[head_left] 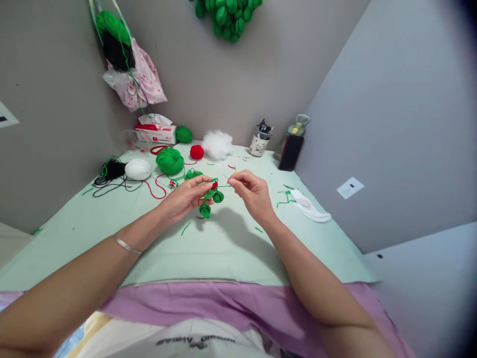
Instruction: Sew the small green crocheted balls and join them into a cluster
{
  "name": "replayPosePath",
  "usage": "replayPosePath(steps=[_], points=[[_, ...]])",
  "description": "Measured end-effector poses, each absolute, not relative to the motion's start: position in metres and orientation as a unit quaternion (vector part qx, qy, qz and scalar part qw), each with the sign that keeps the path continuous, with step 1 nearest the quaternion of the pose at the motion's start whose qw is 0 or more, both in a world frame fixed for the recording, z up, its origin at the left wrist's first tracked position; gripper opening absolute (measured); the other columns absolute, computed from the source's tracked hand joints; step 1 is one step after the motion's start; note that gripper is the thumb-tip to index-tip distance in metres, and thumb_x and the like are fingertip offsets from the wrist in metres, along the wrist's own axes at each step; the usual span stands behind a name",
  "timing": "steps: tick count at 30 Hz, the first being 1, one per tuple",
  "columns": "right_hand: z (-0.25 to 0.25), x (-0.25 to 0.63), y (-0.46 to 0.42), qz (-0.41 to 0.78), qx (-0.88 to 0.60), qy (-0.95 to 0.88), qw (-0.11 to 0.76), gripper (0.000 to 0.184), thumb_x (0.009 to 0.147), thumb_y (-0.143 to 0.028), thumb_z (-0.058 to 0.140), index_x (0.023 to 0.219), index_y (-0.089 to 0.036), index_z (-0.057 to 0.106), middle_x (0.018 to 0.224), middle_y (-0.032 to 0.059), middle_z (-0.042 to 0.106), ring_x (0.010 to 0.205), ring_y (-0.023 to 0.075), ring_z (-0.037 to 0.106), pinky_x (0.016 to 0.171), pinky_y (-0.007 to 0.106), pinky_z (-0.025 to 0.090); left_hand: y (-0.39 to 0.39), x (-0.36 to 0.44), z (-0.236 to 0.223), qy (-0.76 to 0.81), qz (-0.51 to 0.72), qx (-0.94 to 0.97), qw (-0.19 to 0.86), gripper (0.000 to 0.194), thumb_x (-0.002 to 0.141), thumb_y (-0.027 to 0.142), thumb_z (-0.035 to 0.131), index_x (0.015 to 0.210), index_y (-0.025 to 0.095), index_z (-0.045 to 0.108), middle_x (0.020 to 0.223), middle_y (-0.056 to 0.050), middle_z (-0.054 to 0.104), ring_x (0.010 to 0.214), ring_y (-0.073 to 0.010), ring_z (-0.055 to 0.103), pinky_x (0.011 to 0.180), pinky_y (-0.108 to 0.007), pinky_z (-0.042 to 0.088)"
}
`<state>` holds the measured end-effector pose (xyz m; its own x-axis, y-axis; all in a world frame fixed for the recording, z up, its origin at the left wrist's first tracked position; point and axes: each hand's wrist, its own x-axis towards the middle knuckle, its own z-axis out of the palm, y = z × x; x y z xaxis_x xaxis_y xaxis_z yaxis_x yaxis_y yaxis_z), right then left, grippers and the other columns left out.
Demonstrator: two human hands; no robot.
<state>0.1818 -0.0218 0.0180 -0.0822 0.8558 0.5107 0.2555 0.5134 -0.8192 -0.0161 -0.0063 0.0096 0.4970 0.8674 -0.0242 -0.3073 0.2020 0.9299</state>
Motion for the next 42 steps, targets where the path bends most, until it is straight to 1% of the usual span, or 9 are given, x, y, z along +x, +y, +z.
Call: replayPosePath(steps=[3, 6, 11, 18, 28, 34, 37, 42], points=[[0.0169, 0.1794, -0.0267, 0.182, -0.416, -0.740, 0.496, 0.016, 0.091, -0.031, 0.062, 0.081, -0.020, 0.069, 0.075, 0.0016, 0.059, 0.066, 0.0127, 0.050, 0.063, 0.028, 0.041, -0.0050, -0.0158, 0.0095, 0.293, 0.428, 0.461, 0.720, 0.017, 0.083, 0.025, 0.073, 0.092, 0.018, 0.060, 0.081, 0.001, 0.062, 0.065, -0.0098, 0.062, 0.060, -0.021, 0.053], [0.0164, 0.1778, -0.0307, 0.148, -0.417, -0.772, 0.457, 0.014, 0.092, -0.026, 0.061, 0.083, -0.020, 0.069, 0.074, 0.0011, 0.060, 0.063, 0.0118, 0.050, 0.062, 0.027, 0.039, -0.0041, -0.0164, 0.0097, 0.298, 0.444, 0.447, 0.717, 0.018, 0.082, 0.024, 0.074, 0.090, 0.017, 0.059, 0.083, 0.000, 0.063, 0.064, -0.0093, 0.063, 0.060, -0.020, 0.053], [0.0158, 0.1771, -0.0314, 0.148, -0.421, -0.783, 0.434, 0.013, 0.092, -0.023, 0.059, 0.084, -0.019, 0.069, 0.076, 0.0015, 0.064, 0.062, 0.0110, 0.051, 0.061, 0.026, 0.039, -0.0044, -0.0167, 0.0104, 0.292, 0.452, 0.436, 0.721, 0.021, 0.078, 0.023, 0.077, 0.088, 0.017, 0.060, 0.080, 0.000, 0.064, 0.064, -0.0105, 0.064, 0.058, -0.019, 0.054], [0.0146, 0.1765, -0.0309, 0.153, -0.417, -0.785, 0.431, 0.013, 0.091, -0.019, 0.059, 0.089, -0.018, 0.072, 0.077, 0.0013, 0.064, 0.061, 0.0102, 0.050, 0.060, 0.025, 0.038, -0.0031, -0.0163, 0.0070, 0.284, 0.465, 0.439, 0.715, 0.021, 0.079, 0.022, 0.077, 0.091, 0.016, 0.061, 0.081, 0.001, 0.065, 0.065, -0.0093, 0.065, 0.062, -0.019, 0.055], [0.0138, 0.1770, -0.0312, 0.150, -0.420, -0.789, 0.422, 0.017, 0.091, -0.017, 0.057, 0.095, -0.018, 0.074, 0.077, 0.0024, 0.065, 0.061, 0.0108, 0.051, 0.060, 0.025, 0.038, -0.0029, -0.0146, 0.0058, 0.280, 0.480, 0.440, 0.706, 0.029, 0.075, 0.029, 0.081, 0.091, 0.017, 0.060, 0.079, 0.003, 0.063, 0.066, -0.0097, 0.065, 0.062, -0.019, 0.054], [0.0141, 0.1770, -0.0308, 0.166, -0.428, -0.788, 0.410, 0.018, 0.091, -0.017, 0.057, 0.096, -0.019, 0.075, 0.076, 0.0019, 0.065, 0.060, 0.0105, 0.050, 0.060, 0.025, 0.038, -0.0040, -0.0147, 0.0060, 0.300, 0.499, 0.477, 0.659, 0.027, 0.075, 0.032, 0.080, 0.092, 0.019, 0.064, 0.084, 0.003, 0.064, 0.073, -0.0103, 0.064, 0.068, -0.023, 0.055], [0.0132, 0.1767, -0.0304, 0.177, -0.428, -0.785, 0.411, 0.017, 0.090, -0.017, 0.058, 0.095, -0.018, 0.074, 0.077, 0.0017, 0.066, 0.060, 0.0102, 0.051, 0.059, 0.025, 0.037, -0.0040, -0.0153, 0.0058, 0.321, 0.502, 0.497, 0.631, 0.028, 0.072, 0.031, 0.082, 0.091, 0.018, 0.066, 0.082, 0.002, 0.066, 0.071, -0.0100, 0.063, 0.063, -0.021, 0.051], [0.0114, 0.1750, -0.0303, 0.200, -0.422, -0.770, 0.435, 0.015, 0.090, -0.019, 0.059, 0.091, -0.019, 0.074, 0.077, 0.0016, 0.067, 0.061, 0.0105, 0.051, 0.058, 0.025, 0.037, -0.0036, -0.0159, 0.0057, 0.321, 0.479, 0.481, 0.660, 0.026, 0.070, 0.029, 0.084, 0.085, 0.017, 0.067, 0.075, 0.001, 0.067, 0.066, -0.0108, 0.063, 0.060, -0.022, 0.049]])
